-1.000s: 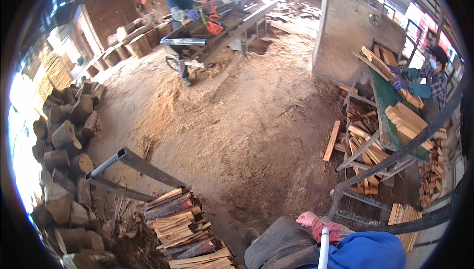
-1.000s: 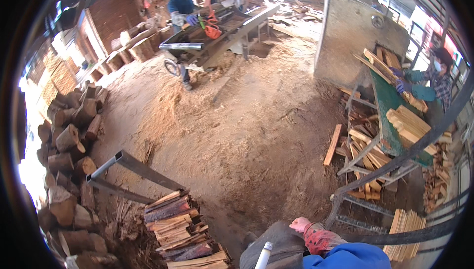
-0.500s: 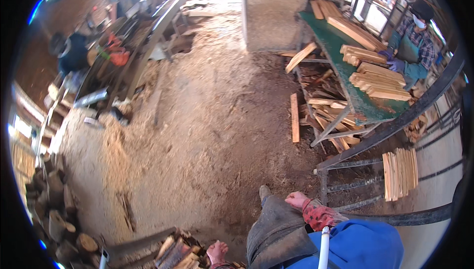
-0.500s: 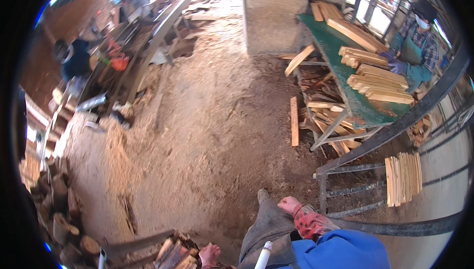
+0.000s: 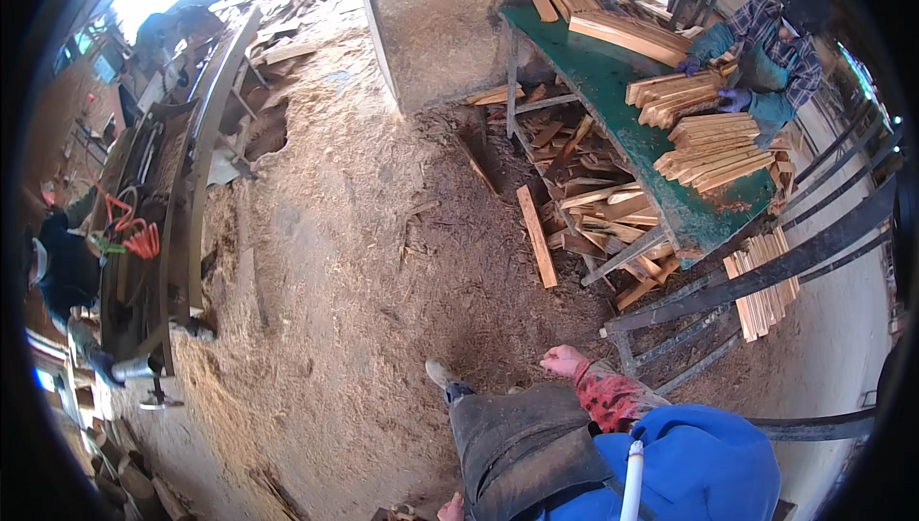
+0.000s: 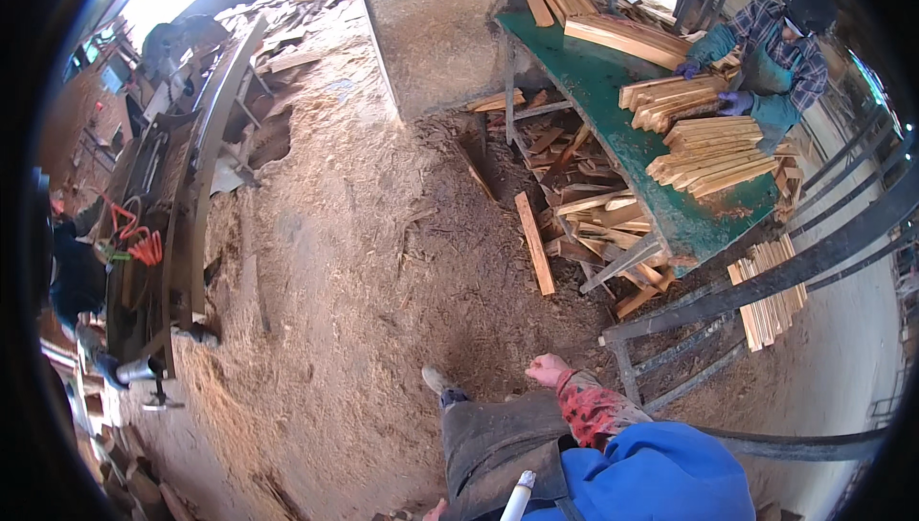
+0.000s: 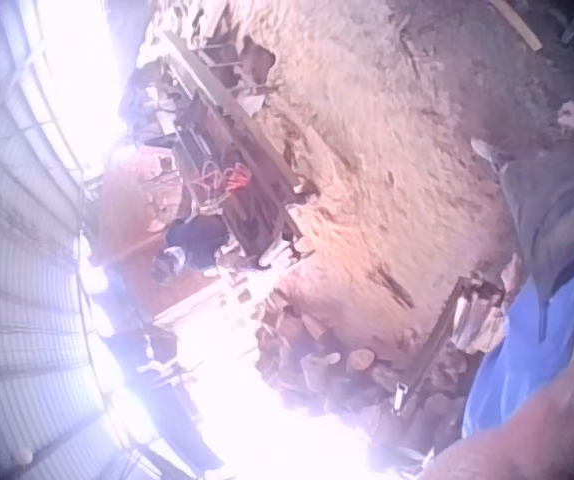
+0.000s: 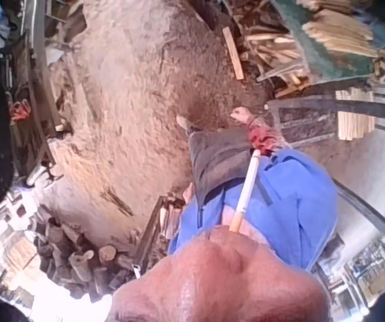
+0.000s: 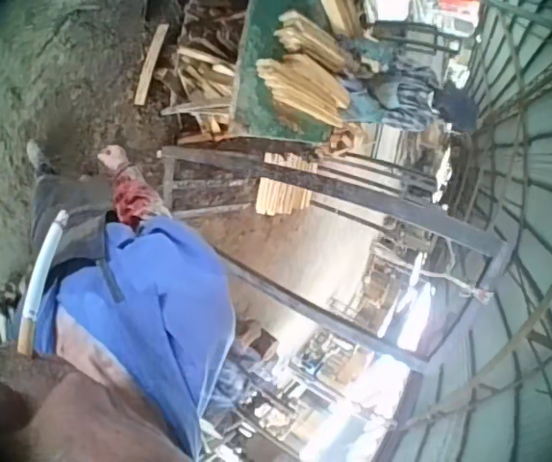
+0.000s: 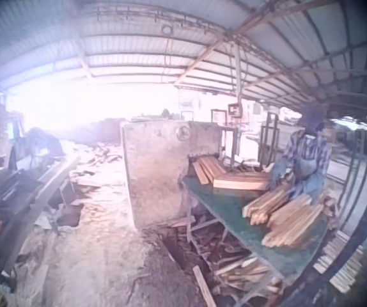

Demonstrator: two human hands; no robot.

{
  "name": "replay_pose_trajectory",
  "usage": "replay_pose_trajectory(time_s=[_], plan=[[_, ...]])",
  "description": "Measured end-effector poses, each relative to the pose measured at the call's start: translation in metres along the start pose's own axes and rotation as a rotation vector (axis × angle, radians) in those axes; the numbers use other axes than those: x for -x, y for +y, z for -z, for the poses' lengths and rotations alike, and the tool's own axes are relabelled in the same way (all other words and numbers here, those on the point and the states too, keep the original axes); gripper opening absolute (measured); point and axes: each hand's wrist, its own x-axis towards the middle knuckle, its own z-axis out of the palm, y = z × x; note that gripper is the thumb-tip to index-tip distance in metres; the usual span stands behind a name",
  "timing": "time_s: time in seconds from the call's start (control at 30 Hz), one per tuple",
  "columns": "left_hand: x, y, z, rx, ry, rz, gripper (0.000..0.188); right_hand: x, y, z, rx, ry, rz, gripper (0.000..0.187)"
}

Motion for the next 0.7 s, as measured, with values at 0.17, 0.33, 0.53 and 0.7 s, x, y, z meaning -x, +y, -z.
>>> replay_pose_trajectory(time_s=[0.17, 0.33, 0.53, 0.7], plan=[[-0.098, 0.079, 0.036, 0.115, -0.075, 0.023, 0.044, -0.011, -0.017, 0.0, -0.033, 0.061, -0.239, 0.031], [-0.199, 0.198, 0.079, 0.189, -0.14, -0.013, 0.05, -0.037, -0.042, -0.004, -0.316, 0.095, -0.344, 0.026], [-0.308, 0.337, 0.107, 0.278, -0.121, -0.094, 0.043, -0.069, -0.023, -0.015, -0.5, 0.239, -0.336, 0.024], [-0.349, 0.436, 0.1, 0.209, -0.31, -0.1, 0.058, -0.113, -0.068, 0.009, -0.712, 0.15, -0.412, 0.018]])
